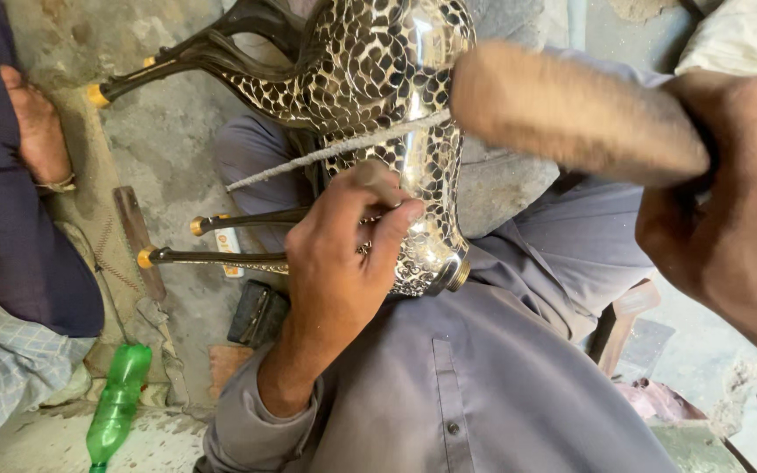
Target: The person sits on the floor and uses a wooden mallet to repeatedly strike a metal chisel held against a brass giraffe figurine. The person creates a textured, hammered pattern on the figurine's surface by striking the chisel in a rhythmic manner.
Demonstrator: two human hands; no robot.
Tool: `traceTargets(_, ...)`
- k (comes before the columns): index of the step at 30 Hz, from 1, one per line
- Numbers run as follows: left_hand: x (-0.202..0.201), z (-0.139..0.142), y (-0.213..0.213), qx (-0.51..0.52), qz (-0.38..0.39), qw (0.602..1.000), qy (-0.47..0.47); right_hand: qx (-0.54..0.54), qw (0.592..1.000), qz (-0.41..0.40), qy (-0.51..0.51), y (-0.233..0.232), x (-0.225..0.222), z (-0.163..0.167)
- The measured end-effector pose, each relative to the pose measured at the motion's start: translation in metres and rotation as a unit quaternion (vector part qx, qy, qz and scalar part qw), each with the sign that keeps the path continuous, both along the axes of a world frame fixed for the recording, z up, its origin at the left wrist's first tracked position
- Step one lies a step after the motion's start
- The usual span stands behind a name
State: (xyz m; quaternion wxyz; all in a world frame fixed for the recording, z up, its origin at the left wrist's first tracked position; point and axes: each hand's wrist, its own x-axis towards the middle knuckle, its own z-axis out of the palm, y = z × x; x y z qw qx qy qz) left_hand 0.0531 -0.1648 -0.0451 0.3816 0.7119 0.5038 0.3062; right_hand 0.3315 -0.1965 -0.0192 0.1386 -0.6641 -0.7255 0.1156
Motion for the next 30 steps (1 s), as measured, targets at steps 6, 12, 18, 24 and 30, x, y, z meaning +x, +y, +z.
traceTargets(6,0.005,-0.013,-0.024,0.004,0.050,0.998,0.031,0.033,0.971,0.068,-0.225,0.005,0.006,-0.020)
traceTargets(12,0.009,-0.022,-0.032,0.036,0.069,0.996,0.041,0.102,0.954,0.120,-0.257,0.033,-0.008,-0.007)
traceTargets(18,0.009,-0.023,-0.028,0.043,0.077,0.995,0.051,0.041,0.964,0.197,-0.176,0.048,-0.020,0.043)
traceTargets(24,0.008,-0.023,-0.030,0.005,0.092,0.995,0.037,0.023,0.965,0.198,-0.168,0.058,-0.030,0.057)
traceTargets(30,0.005,-0.021,-0.027,0.002,0.070,0.997,0.039,0.023,0.963,0.183,-0.196,0.050,-0.023,0.058)
